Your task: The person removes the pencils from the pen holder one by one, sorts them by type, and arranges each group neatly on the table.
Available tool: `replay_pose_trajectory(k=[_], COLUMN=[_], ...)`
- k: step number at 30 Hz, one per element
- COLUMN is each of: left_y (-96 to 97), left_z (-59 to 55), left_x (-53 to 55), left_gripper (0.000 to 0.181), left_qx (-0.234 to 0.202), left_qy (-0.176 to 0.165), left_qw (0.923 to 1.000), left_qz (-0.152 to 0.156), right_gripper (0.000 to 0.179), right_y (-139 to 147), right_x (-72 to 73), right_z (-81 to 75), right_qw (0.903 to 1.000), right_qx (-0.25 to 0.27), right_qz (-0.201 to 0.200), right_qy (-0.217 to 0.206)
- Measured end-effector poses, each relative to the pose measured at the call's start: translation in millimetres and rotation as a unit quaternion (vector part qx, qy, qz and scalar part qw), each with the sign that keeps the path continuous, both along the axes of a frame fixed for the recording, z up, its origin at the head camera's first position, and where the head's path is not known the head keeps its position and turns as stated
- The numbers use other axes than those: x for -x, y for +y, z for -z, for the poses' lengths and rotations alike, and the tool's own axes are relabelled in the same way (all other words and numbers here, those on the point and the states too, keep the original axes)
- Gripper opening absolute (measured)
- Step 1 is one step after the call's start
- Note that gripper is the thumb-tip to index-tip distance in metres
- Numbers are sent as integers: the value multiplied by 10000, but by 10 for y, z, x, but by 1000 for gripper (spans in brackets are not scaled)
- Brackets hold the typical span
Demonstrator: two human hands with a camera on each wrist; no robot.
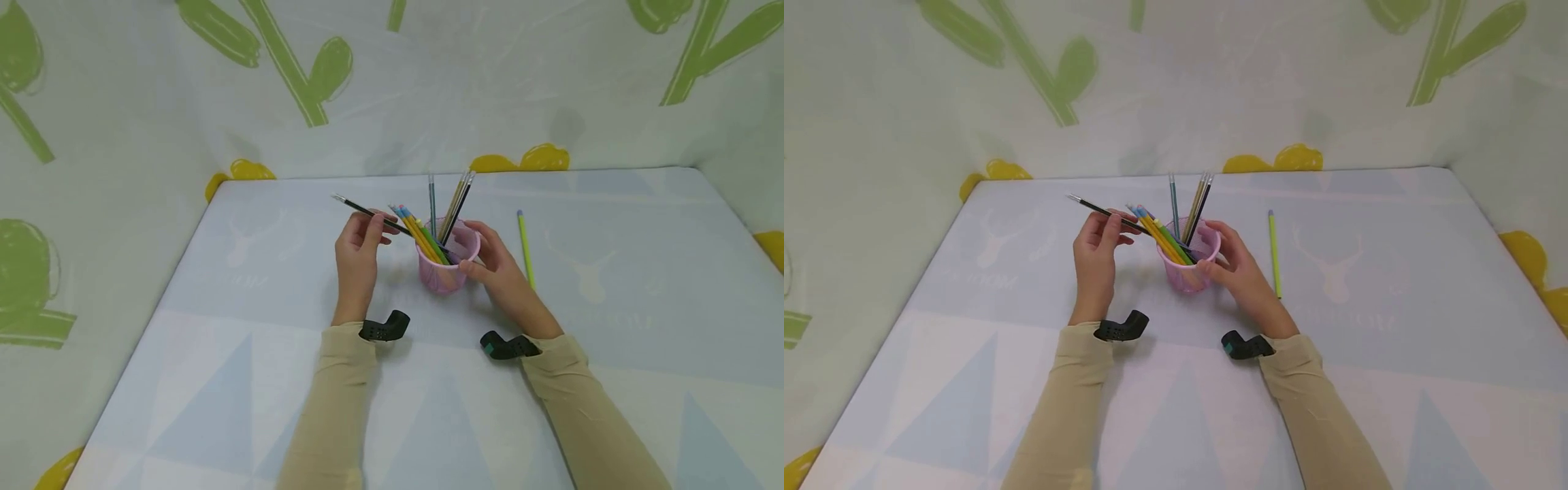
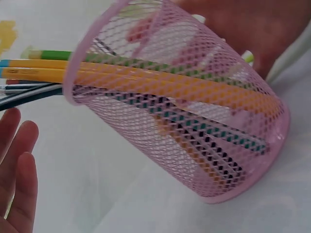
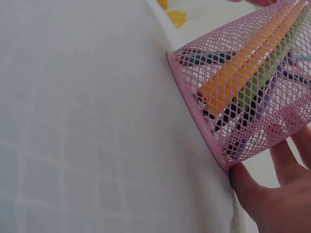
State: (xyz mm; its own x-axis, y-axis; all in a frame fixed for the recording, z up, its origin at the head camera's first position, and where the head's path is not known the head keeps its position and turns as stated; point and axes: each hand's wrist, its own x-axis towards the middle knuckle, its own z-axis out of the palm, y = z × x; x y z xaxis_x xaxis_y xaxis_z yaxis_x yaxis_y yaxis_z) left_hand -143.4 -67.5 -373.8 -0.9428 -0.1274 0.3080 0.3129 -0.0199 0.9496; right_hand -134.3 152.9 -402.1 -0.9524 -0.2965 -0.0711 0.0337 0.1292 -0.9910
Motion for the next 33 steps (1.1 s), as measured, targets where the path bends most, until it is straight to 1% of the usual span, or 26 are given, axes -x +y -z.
replay_pose_trajectory(k=[2, 5, 8, 10, 13, 17, 20, 22, 25, 27, 30, 33], left_y=[-20, -46, -76, -105, -154, -214, -242, -255, -268, -272, -275, -271], left_z=[-19, -30, -9, 25, 81, 136, 156, 163, 159, 156, 168, 202], left_x=[15, 35, 46, 62, 100, 143, 148, 149, 154, 159, 162, 161], left_gripper=[20, 19, 21, 23, 26, 28, 27, 26, 28, 31, 35, 35], left_qx=[-320, -663, -1054, -1351, -1952, -2740, -3082, -3187, -3216, -3146, -2976, -2561], left_qy=[57, 90, 63, 16, 1, 68, 42, 12, -16, -74, -275, -627], left_qw=[9995, 9977, 9944, 9908, 9805, 9607, 9496, 9457, 9445, 9468, 9518, 9620], left_qz=[48, 76, 46, -49, -216, -434, -568, -639, -676, -677, -683, -716], right_gripper=[59, 59, 59, 59, 59, 59, 59, 59, 60, 60, 60, 60], right_y=[21, 40, 35, 15, -22, -53, -46, -31, -7, 5, 17, 28], right_x=[30, 63, 57, 36, 3, -10, 2, 15, 38, 51, 64, 65], right_z=[40, 83, 85, 60, 12, -10, 31, 71, 116, 130, 143, 158], right_qw=[10000, 9999, 9999, 9999, 9999, 10000, 9999, 9998, 9998, 9998, 9999, 10000], right_qx=[9, 71, 139, 167, 145, 30, -58, -75, -121, -115, -81, -22], right_qz=[0, 9, 8, 7, -2, 25, 84, 110, 124, 127, 111, 73], right_qy=[54, 106, 66, 11, -23, -37, -93, -116, -40, 31, 44, 6])
